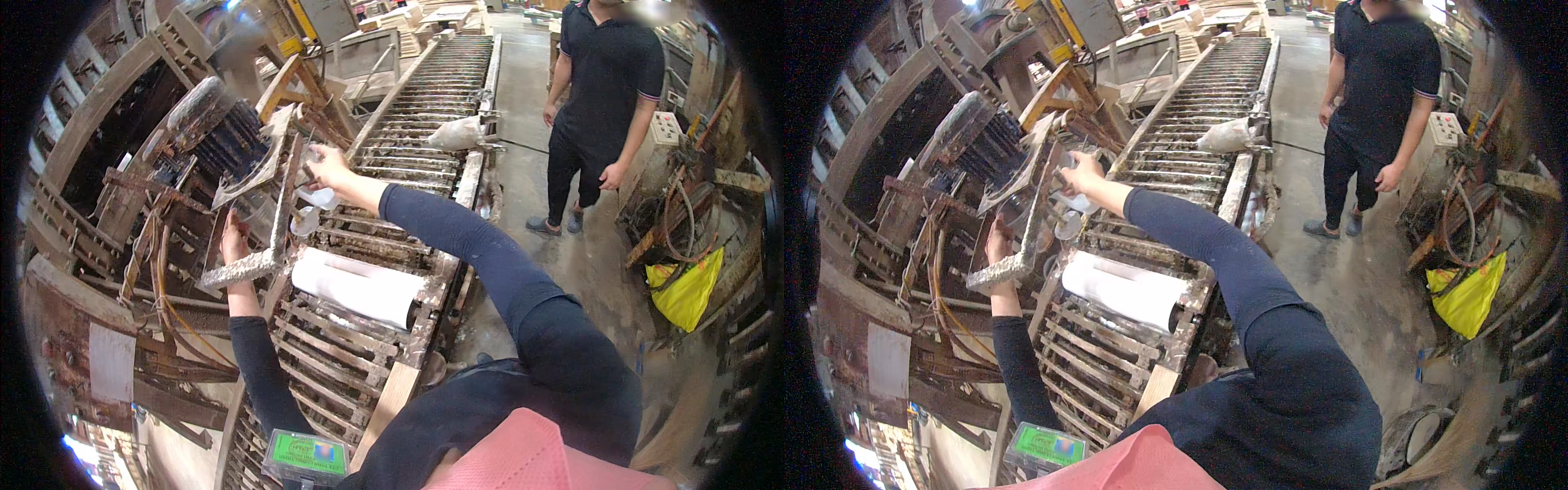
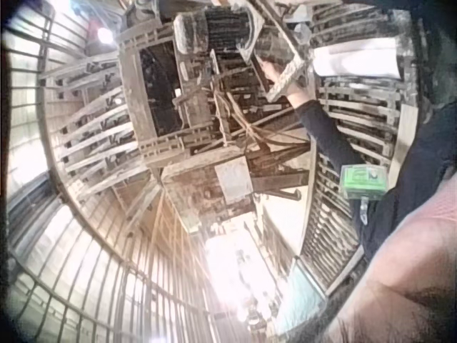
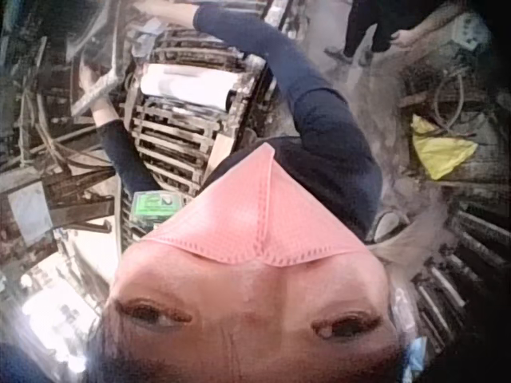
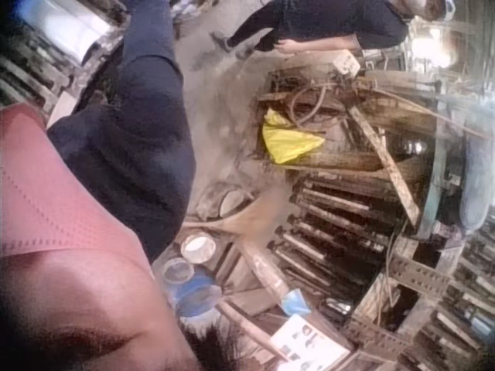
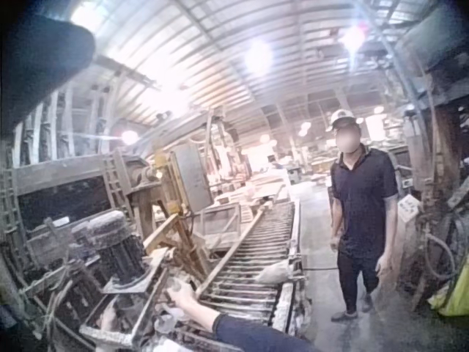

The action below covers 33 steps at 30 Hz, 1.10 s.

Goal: The person walks through a workshop carrying two clear plastic cups, then pours liquid from them into a machine hopper. The person repeats this pouring action several times while standing next to the machine.

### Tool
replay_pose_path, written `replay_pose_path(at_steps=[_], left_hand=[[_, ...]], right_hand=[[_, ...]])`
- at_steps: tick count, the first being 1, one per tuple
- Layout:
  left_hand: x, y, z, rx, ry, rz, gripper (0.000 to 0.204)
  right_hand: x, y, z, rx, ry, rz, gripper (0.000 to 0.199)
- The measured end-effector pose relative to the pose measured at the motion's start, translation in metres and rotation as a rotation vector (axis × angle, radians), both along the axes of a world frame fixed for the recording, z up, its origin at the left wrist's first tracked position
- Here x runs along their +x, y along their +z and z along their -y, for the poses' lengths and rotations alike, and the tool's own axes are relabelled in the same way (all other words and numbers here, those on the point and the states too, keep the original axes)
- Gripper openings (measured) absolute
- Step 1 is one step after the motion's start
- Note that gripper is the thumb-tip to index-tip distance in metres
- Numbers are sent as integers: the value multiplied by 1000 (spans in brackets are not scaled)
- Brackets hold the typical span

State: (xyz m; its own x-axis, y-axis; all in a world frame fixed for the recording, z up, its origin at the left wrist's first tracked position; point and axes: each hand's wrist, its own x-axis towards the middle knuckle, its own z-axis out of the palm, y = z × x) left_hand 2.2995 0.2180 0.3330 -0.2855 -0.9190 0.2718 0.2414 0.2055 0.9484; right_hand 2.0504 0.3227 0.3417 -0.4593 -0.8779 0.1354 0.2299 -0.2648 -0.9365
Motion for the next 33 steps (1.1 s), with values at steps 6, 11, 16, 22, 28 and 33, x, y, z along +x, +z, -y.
replay_pose_path(at_steps=[6, 11, 16, 22, 28, 33], left_hand=[[-5, 5, -14, -11, 55, -49, 31], [-4, 6, -15, -22, 25, -39, 44], [-2, 5, -9, 59, 102, 14, 30], [-3, 4, -9, 74, 104, -26, 37], [-3, 3, -6, -96, -36, 50, 41], [0, 4, -1, -44, -5, 98, 39]], right_hand=[[0, -2, 2, -13, 29, 1, 47], [0, -3, 1, -76, 86, 32, 50], [1, -3, -3, -37, 63, 122, 52], [1, -4, 2, 9, -25, 20, 51], [1, -3, 6, -54, 1, -3, 48], [2, 1, -2, -10, -5, -8, 52]])
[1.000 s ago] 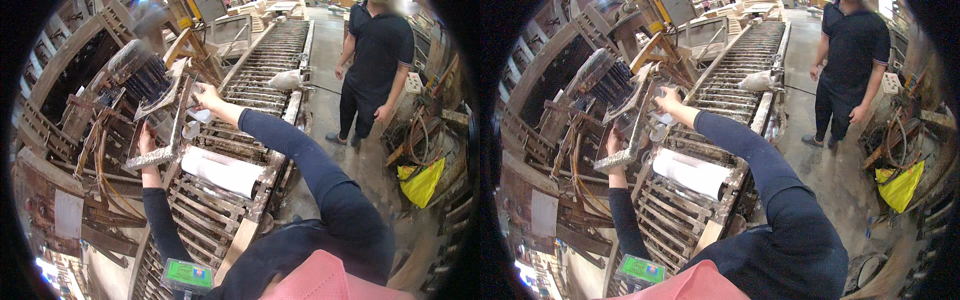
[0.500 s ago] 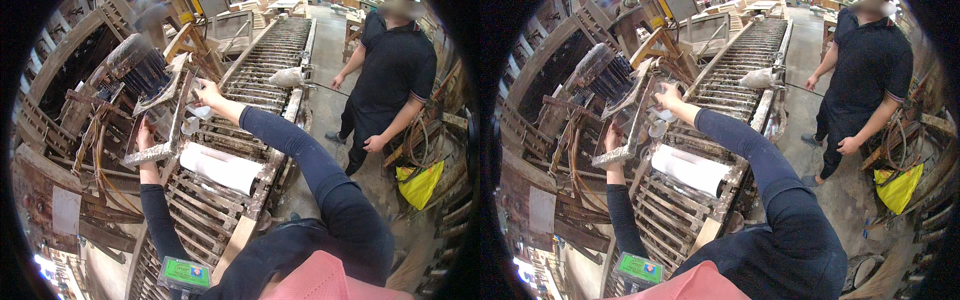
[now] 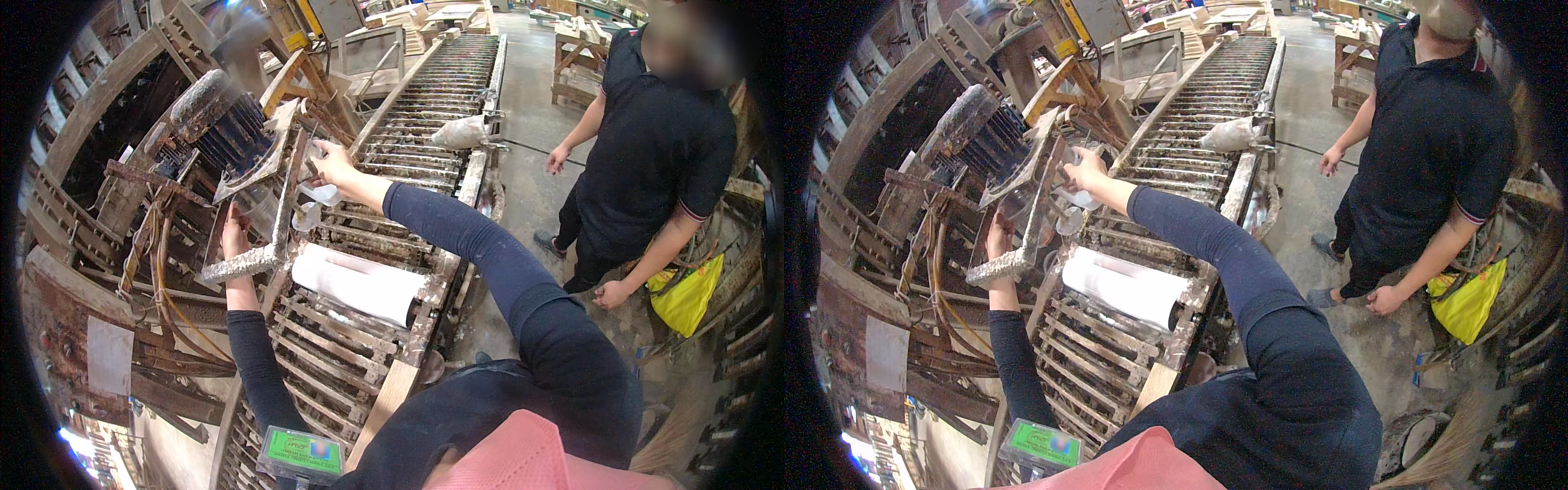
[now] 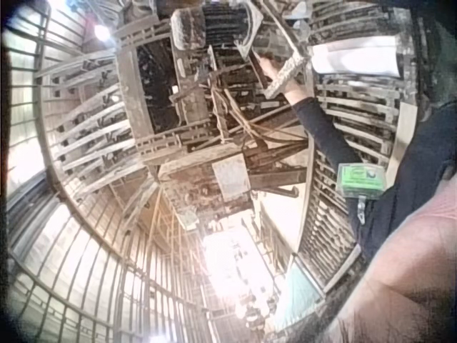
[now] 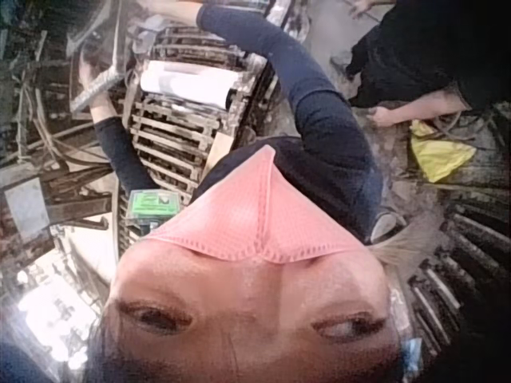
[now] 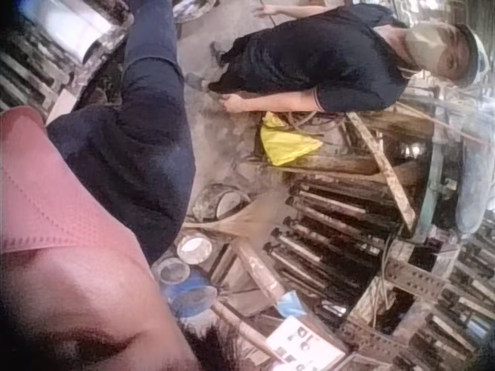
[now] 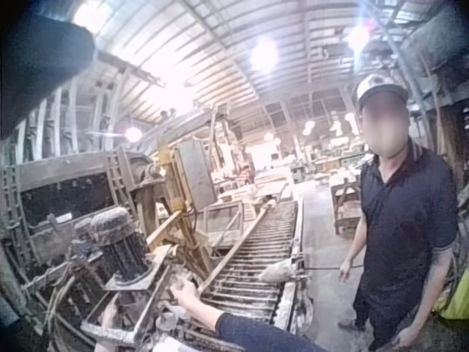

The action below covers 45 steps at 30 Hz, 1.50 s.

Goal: The person walks through a workshop carrying two clear plastic cups, then pours liquid from them into a machine hopper. The person repeats this pouring action several times while standing next to the machine.

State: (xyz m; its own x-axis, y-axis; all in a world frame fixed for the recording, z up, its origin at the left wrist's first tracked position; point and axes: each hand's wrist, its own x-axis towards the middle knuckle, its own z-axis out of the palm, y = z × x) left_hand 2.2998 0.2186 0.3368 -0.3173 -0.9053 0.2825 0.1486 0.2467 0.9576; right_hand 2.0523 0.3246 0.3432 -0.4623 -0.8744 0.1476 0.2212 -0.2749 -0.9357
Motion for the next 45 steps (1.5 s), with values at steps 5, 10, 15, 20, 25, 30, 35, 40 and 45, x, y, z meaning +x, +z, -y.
replay_pose_path(at_steps=[5, 10, 15, 20, 25, 30, 35, 40, 45], left_hand=[[1, -2, -6, -32, -14, -44, 42], [-1, -1, -7, -15, -42, -103, 44], [-2, -3, -1, 137, 119, -164, 30], [0, -4, -3, 82, 119, -65, 29], [-2, -3, -10, 49, 45, -177, 27], [-6, -2, -13, 88, 130, -206, 32], [-7, -2, -10, 131, 170, -223, 32], [-7, -5, -8, 72, 167, -192, 27], [-1, -14, -11, 80, 123, -310, 29]], right_hand=[[-1, -3, 3, 17, -18, -29, 51], [-3, -10, 17, 77, -63, -57, 51], [-1, -12, 11, -62, 29, 29, 49], [1, -6, 4, -60, 39, 65, 50], [1, -7, 6, -4, 13, 17, 49], [1, -10, 8, -87, 26, 52, 50], [1, -6, 5, -70, 84, 147, 52], [3, -2, 1, -58, 63, 86, 49], [4, -1, -2, -22, 108, 64, 50]])
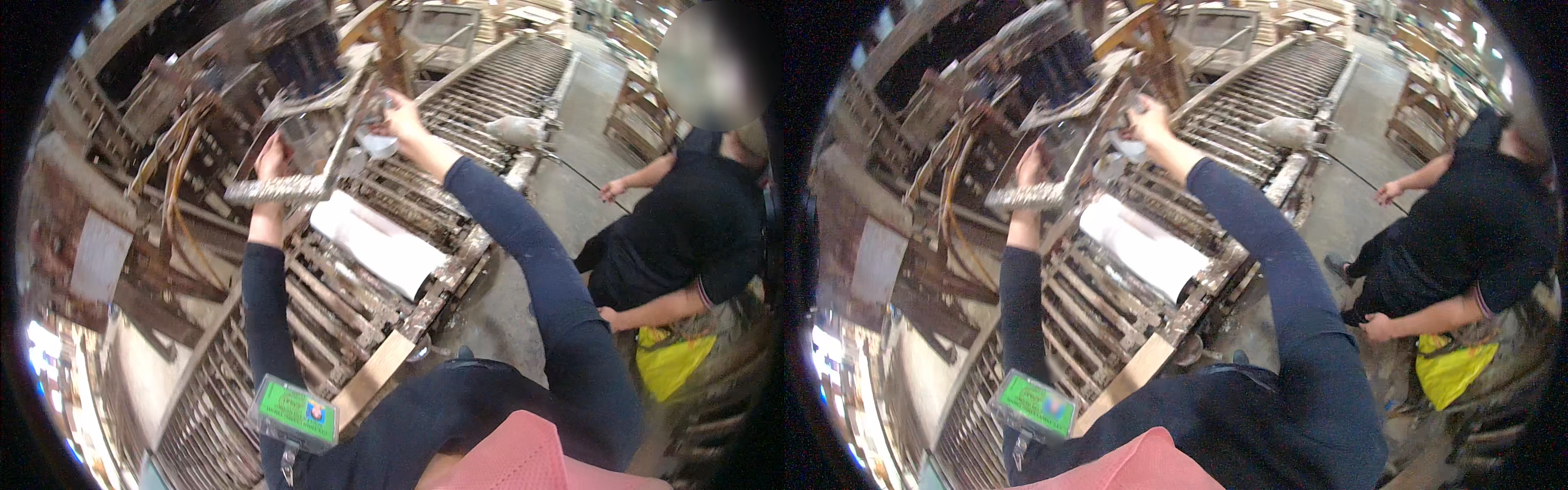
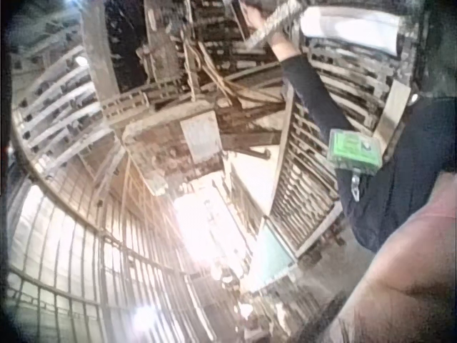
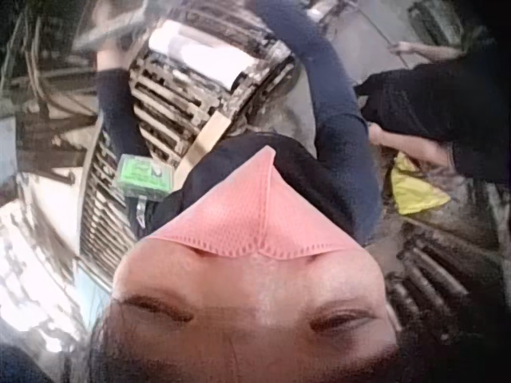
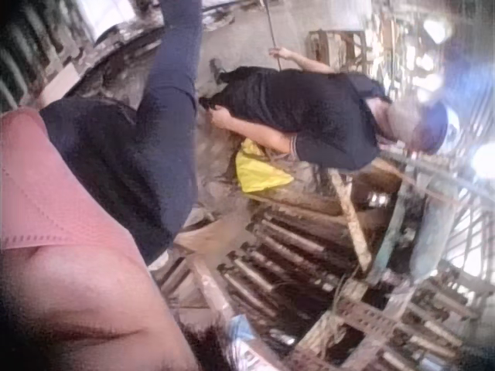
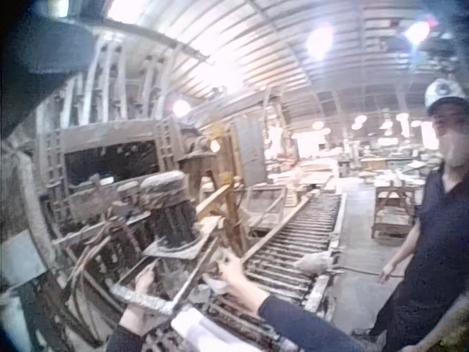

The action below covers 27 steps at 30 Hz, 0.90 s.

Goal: The person walks through a workshop carrying two clear plastic cups, then pours liquid from them into a machine hopper. The person repeats this pouring action several times while standing next to the machine.

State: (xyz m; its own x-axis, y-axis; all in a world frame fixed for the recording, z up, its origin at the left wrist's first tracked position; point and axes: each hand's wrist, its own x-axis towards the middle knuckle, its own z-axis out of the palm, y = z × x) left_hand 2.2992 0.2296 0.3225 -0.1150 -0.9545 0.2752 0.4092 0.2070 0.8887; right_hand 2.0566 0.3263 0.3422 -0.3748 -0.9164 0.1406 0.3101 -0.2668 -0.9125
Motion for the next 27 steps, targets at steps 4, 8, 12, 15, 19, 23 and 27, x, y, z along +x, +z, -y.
replay_pose_path(at_steps=[4, 8, 12, 15, 19, 23, 27], left_hand=[[-1, 5, 8, 86, 89, 167, 25], [1, 8, 8, 102, 130, 242, 24], [1, 6, 3, 31, 100, 176, 24], [0, 6, 2, 43, 93, 165, 27], [0, 7, 2, 74, 98, 156, 26], [0, 11, 1, 91, 102, 195, 28], [-1, 13, -2, 94, 99, 149, 26]], right_hand=[[1, 1, -2, 37, 24, 25, 49], [1, 0, -4, -35, 69, 72, 53], [1, 0, -4, -18, 55, 36, 54], [0, 0, -5, -64, 101, 10, 53], [0, 0, -7, -75, 106, -3, 53], [1, 1, -6, -87, 113, 13, 52], [0, 1, -6, -85, 136, 7, 51]])
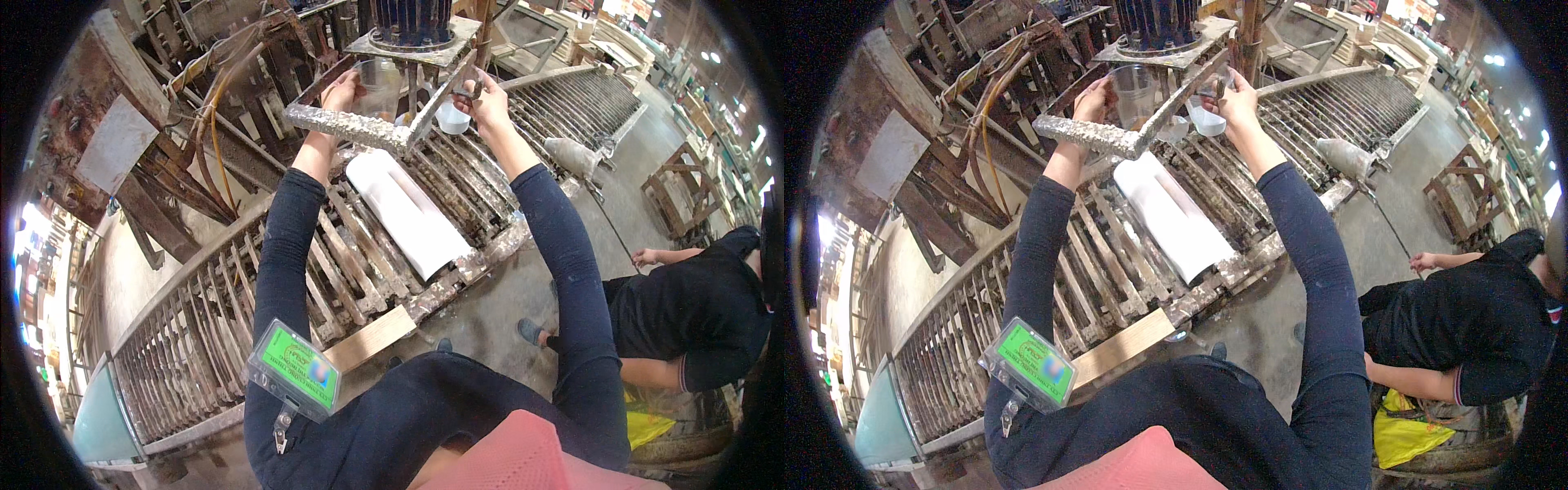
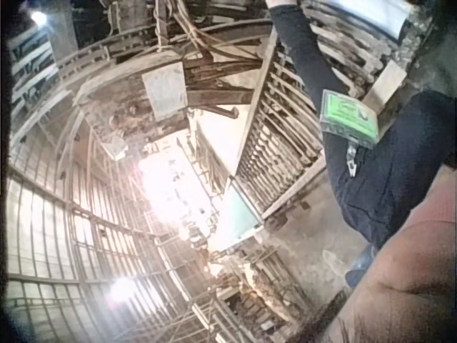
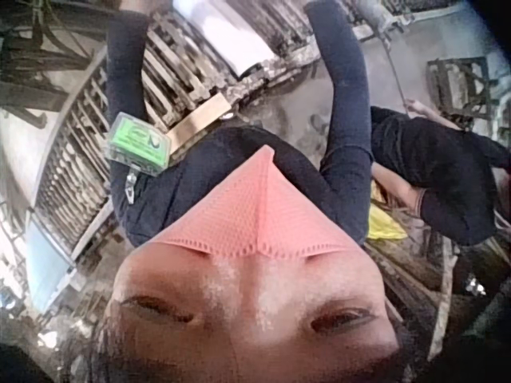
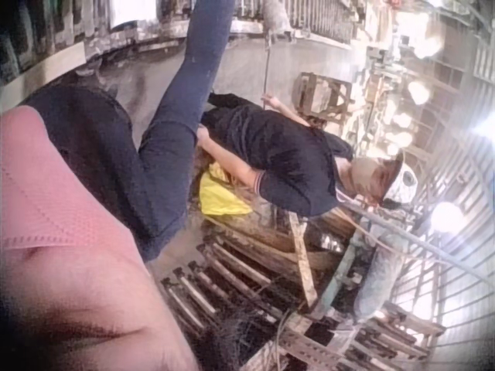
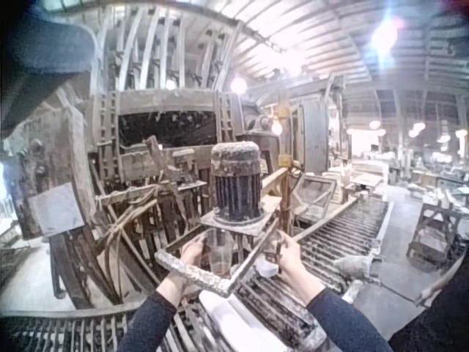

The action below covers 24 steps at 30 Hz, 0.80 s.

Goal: The person walks through a workshop carrying two clear plastic cups, then pours liquid from them into a machine hopper. The person repeats this pouring action several times while standing next to the machine.

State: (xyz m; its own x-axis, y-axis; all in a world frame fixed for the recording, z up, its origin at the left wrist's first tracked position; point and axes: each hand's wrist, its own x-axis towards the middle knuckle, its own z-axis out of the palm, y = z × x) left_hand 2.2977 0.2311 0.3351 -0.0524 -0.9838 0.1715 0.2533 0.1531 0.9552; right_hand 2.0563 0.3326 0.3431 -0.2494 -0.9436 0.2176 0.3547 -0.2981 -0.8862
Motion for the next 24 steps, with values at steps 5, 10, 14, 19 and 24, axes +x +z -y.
replay_pose_path(at_steps=[5, 10, 14, 19, 24], left_hand=[[-1, -1, 0, 29, 33, -42, 24], [0, -1, 3, 28, 39, 27, 24], [1, 0, 2, -11, -8, 32, 24], [1, 2, -4, 49, 11, 49, 24], [-2, 4, -6, 53, 29, 14, 27]], right_hand=[[1, -1, -1, 14, -19, 0, 50], [2, -1, -1, 38, -48, 4, 48], [2, 0, -1, 29, -42, -6, 47], [2, -1, -1, 11, -41, -22, 46], [2, 0, 1, 15, -46, -20, 43]])
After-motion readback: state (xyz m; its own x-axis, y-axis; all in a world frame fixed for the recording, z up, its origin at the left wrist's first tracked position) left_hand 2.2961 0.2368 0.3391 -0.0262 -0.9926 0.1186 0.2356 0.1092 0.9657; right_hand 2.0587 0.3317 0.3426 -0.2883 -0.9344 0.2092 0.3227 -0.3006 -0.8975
